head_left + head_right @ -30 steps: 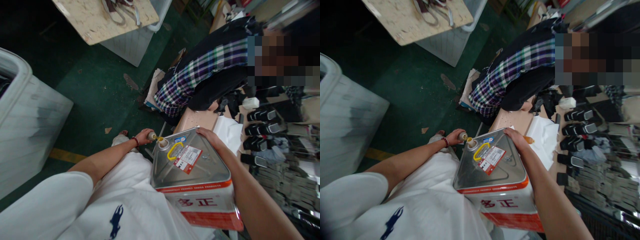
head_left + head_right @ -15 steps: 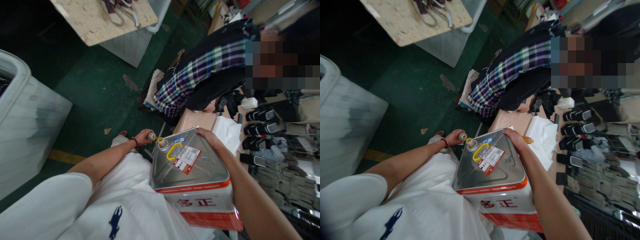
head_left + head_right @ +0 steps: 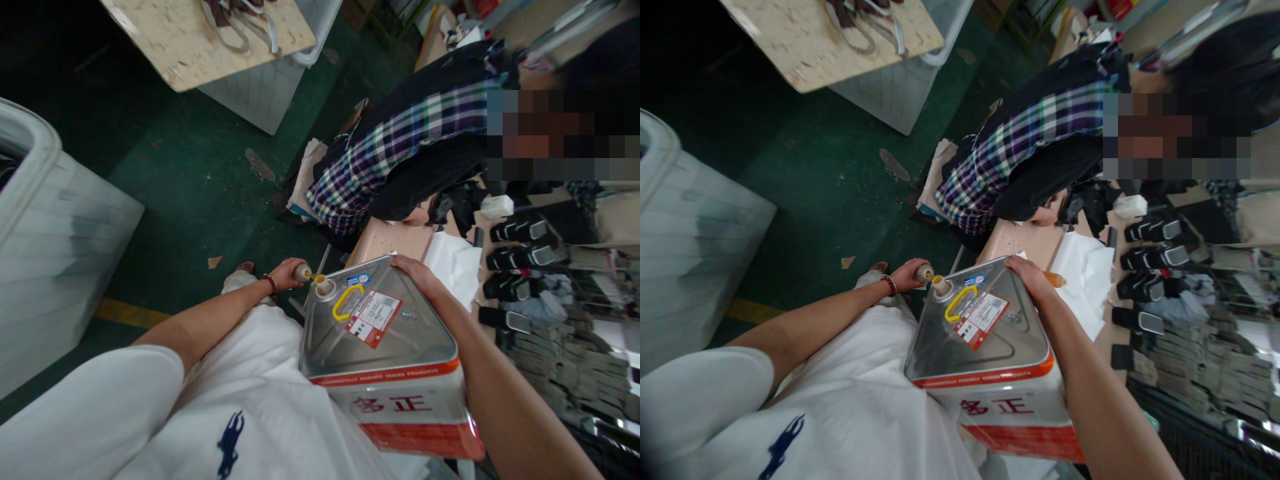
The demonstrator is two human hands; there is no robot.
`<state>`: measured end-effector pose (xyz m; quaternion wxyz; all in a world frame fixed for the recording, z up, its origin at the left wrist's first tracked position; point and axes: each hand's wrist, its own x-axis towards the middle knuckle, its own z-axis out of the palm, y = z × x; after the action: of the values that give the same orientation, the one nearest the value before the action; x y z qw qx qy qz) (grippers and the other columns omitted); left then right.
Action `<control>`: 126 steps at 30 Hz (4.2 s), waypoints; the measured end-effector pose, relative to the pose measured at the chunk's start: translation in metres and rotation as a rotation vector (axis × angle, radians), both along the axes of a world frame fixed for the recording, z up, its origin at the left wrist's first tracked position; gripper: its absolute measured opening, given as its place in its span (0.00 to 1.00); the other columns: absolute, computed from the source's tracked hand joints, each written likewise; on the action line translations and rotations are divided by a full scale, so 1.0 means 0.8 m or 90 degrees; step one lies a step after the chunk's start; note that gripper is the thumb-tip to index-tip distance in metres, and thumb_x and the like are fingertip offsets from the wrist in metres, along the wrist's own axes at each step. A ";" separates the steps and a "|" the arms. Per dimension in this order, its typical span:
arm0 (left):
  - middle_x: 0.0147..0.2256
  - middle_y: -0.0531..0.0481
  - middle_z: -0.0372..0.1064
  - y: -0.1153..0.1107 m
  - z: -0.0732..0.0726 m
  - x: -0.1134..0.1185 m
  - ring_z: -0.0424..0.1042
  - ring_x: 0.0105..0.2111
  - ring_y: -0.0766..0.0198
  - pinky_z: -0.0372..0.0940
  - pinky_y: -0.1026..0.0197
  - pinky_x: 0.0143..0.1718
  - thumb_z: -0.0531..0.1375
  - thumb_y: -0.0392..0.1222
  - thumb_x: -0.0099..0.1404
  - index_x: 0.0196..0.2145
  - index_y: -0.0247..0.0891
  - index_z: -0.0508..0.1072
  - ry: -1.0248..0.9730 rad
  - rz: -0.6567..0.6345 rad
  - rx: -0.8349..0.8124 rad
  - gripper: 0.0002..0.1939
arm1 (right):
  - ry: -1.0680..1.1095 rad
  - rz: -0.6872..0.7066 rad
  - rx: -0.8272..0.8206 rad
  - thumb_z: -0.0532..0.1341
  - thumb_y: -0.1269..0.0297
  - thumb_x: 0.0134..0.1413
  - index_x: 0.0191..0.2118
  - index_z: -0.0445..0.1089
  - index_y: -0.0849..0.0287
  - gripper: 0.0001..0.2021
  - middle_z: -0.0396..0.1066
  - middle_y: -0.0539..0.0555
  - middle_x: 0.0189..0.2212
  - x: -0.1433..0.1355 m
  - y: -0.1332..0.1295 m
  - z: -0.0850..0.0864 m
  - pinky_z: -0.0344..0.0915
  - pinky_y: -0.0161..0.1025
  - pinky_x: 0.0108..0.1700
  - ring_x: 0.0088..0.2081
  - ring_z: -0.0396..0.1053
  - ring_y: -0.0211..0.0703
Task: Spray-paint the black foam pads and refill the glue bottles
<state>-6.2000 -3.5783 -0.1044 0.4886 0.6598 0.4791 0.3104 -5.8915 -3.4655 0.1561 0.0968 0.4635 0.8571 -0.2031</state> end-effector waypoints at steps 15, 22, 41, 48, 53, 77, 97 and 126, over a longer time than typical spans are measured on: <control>0.51 0.45 0.67 0.000 0.000 -0.003 0.65 0.53 0.52 0.58 0.51 0.57 0.69 0.42 0.49 0.52 0.40 0.66 -0.009 0.001 0.006 0.33 | 0.033 -0.014 -0.008 0.51 0.60 0.53 0.36 0.71 0.53 0.12 0.75 0.54 0.37 -0.002 -0.001 0.002 0.68 0.48 0.48 0.43 0.72 0.53; 0.51 0.45 0.67 -0.001 0.001 -0.002 0.65 0.53 0.52 0.58 0.51 0.57 0.69 0.42 0.49 0.52 0.41 0.66 -0.007 0.001 -0.003 0.33 | 0.029 -0.026 0.010 0.52 0.59 0.53 0.37 0.72 0.53 0.13 0.76 0.55 0.39 0.000 -0.003 0.002 0.68 0.50 0.50 0.45 0.72 0.54; 0.52 0.43 0.67 -0.001 0.003 -0.001 0.65 0.54 0.51 0.58 0.51 0.58 0.69 0.42 0.48 0.53 0.40 0.67 -0.007 0.003 -0.003 0.34 | 0.043 -0.024 0.000 0.51 0.60 0.51 0.36 0.70 0.52 0.11 0.75 0.55 0.39 0.001 -0.003 0.001 0.68 0.52 0.50 0.45 0.72 0.56; 0.52 0.44 0.66 -0.001 -0.001 0.000 0.65 0.54 0.51 0.58 0.51 0.58 0.69 0.41 0.48 0.53 0.41 0.66 -0.008 0.005 -0.007 0.34 | 0.043 -0.026 -0.023 0.52 0.59 0.52 0.34 0.70 0.52 0.11 0.74 0.56 0.35 -0.006 -0.003 0.008 0.68 0.51 0.49 0.42 0.72 0.56; 0.52 0.44 0.67 -0.001 -0.003 0.000 0.65 0.54 0.51 0.58 0.50 0.58 0.69 0.41 0.48 0.53 0.40 0.66 -0.012 0.004 0.001 0.34 | 0.040 -0.053 -0.042 0.52 0.60 0.51 0.34 0.70 0.52 0.10 0.74 0.55 0.36 -0.011 -0.003 0.011 0.67 0.49 0.49 0.43 0.71 0.55; 0.52 0.44 0.67 0.001 0.003 0.003 0.65 0.53 0.51 0.58 0.49 0.57 0.69 0.43 0.49 0.53 0.39 0.66 -0.014 -0.003 0.006 0.33 | 0.046 -0.171 -0.101 0.49 0.56 0.55 0.28 0.66 0.52 0.12 0.71 0.52 0.30 -0.033 -0.010 0.038 0.66 0.46 0.45 0.38 0.70 0.52; 0.51 0.44 0.68 0.007 0.026 0.006 0.65 0.53 0.52 0.59 0.50 0.57 0.69 0.43 0.49 0.52 0.39 0.67 -0.029 -0.010 0.010 0.33 | 0.091 -0.234 -0.148 0.52 0.55 0.53 0.29 0.68 0.52 0.11 0.73 0.53 0.34 -0.030 -0.014 0.054 0.65 0.47 0.49 0.41 0.70 0.53; 0.52 0.44 0.67 0.005 0.061 0.017 0.65 0.53 0.52 0.58 0.51 0.57 0.69 0.44 0.49 0.53 0.39 0.66 -0.035 -0.024 0.020 0.34 | 0.160 -0.348 -0.179 0.55 0.56 0.51 0.27 0.67 0.51 0.09 0.75 0.52 0.37 -0.031 -0.034 0.090 0.66 0.46 0.50 0.47 0.69 0.54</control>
<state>-6.1864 -3.5745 -0.0554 0.4969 0.6678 0.4476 0.3268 -5.9163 -3.4927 0.2281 -0.0047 0.6300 0.6696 -0.3935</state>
